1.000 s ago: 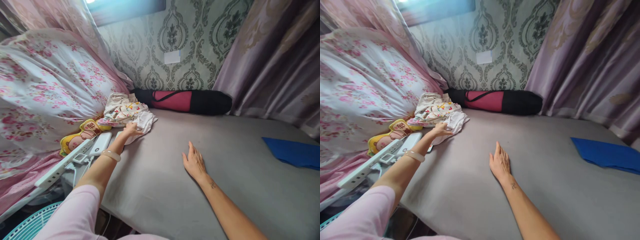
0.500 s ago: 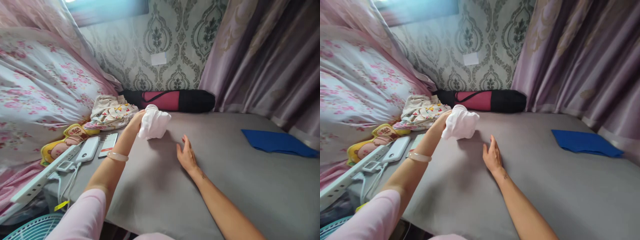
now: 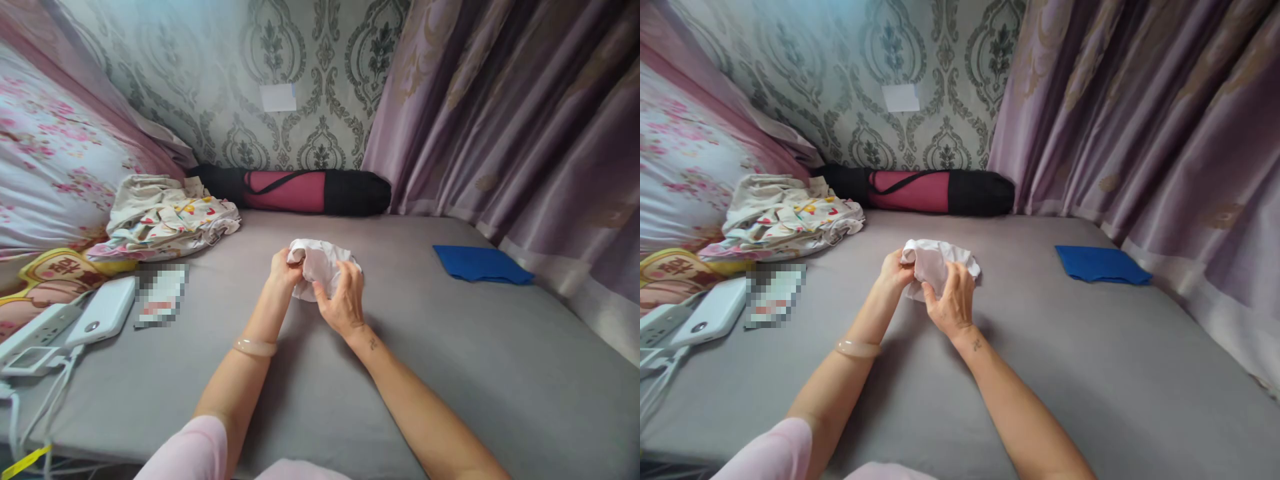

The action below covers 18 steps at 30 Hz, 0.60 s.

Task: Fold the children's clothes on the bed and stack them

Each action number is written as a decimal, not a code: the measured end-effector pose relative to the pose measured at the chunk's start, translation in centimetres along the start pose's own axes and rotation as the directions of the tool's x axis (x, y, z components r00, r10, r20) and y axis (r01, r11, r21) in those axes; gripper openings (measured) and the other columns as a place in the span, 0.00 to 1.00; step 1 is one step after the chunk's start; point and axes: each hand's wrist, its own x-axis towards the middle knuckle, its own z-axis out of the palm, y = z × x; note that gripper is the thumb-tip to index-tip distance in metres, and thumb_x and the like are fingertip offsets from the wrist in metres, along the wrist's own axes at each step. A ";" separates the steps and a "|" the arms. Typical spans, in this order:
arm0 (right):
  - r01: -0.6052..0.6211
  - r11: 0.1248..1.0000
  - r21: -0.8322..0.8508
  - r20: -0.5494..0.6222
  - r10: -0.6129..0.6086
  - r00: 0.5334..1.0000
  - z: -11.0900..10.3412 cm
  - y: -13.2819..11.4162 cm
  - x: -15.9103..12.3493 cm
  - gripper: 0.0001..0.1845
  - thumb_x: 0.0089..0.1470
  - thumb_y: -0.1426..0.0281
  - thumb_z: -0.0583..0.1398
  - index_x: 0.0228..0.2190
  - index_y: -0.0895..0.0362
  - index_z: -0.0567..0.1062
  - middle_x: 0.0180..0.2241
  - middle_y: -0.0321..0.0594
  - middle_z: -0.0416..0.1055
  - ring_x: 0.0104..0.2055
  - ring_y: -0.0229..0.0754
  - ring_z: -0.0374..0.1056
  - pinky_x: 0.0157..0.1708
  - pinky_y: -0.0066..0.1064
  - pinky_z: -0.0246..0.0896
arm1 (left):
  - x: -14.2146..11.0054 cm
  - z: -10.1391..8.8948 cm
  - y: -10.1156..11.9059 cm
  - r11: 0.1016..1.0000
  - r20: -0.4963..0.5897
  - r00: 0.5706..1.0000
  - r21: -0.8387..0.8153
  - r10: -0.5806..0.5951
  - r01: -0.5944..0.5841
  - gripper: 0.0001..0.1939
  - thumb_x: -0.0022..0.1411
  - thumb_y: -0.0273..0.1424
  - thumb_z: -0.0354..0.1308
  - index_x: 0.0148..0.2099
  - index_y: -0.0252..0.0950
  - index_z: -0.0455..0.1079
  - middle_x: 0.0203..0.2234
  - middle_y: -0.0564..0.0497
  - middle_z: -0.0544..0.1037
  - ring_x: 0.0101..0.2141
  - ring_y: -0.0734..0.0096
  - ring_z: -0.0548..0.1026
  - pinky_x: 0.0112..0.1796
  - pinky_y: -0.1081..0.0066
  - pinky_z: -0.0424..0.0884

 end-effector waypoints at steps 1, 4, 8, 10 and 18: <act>-0.004 1.000 -0.006 0.067 0.004 0.998 0.1 -0.2 -0.2 0.32 0.56 0.61 0.60 0.58 0.59 0.59 0.55 0.58 0.61 0.60 0.59 0.57 0.58 0.55 0.55 | -0.1 0.1 0.0 0.999 -0.034 0.999 -0.036 -0.002 0.001 0.09 0.62 0.26 0.50 0.29 0.36 0.64 0.20 0.53 0.69 0.27 0.72 0.73 0.34 0.72 0.74; -0.048 0.999 -0.014 0.191 0.050 0.980 0.7 -0.1 -0.4 0.23 0.55 0.69 0.59 0.52 0.59 0.67 0.50 0.55 0.66 0.56 0.55 0.61 0.57 0.49 0.59 | -0.7 0.7 0.4 0.991 -0.113 0.994 -0.130 -0.017 0.002 0.11 0.64 0.27 0.46 0.28 0.36 0.62 0.20 0.52 0.69 0.25 0.73 0.72 0.34 0.73 0.74; -0.142 0.988 0.068 0.193 0.127 0.973 0.6 1.4 0.6 0.15 0.57 0.75 0.52 0.43 0.56 0.73 0.43 0.50 0.71 0.51 0.49 0.67 0.54 0.40 0.62 | -1.6 1.7 0.8 0.968 -0.140 0.990 -0.251 -0.027 -0.009 0.10 0.63 0.25 0.49 0.28 0.35 0.63 0.20 0.52 0.69 0.24 0.73 0.72 0.34 0.72 0.75; -0.239 0.964 0.112 0.163 0.220 0.962 -0.1 2.1 1.6 0.14 0.58 0.74 0.50 0.41 0.56 0.74 0.41 0.48 0.74 0.48 0.48 0.69 0.51 0.37 0.63 | -2.1 2.0 0.9 0.968 -0.115 0.993 -0.249 0.000 -0.029 0.08 0.62 0.22 0.51 0.29 0.34 0.65 0.21 0.53 0.71 0.24 0.75 0.71 0.35 0.74 0.74; -0.434 0.812 0.389 -0.003 0.473 0.881 -5.6 5.1 6.2 0.22 0.59 0.56 0.52 0.43 0.59 0.72 0.40 0.47 0.76 0.42 0.44 0.71 0.41 0.33 0.66 | -3.4 1.5 2.0 0.936 0.073 0.981 0.292 0.182 -0.195 0.22 0.61 0.47 0.59 0.40 0.31 0.73 0.36 0.46 0.77 0.40 0.67 0.75 0.41 0.70 0.74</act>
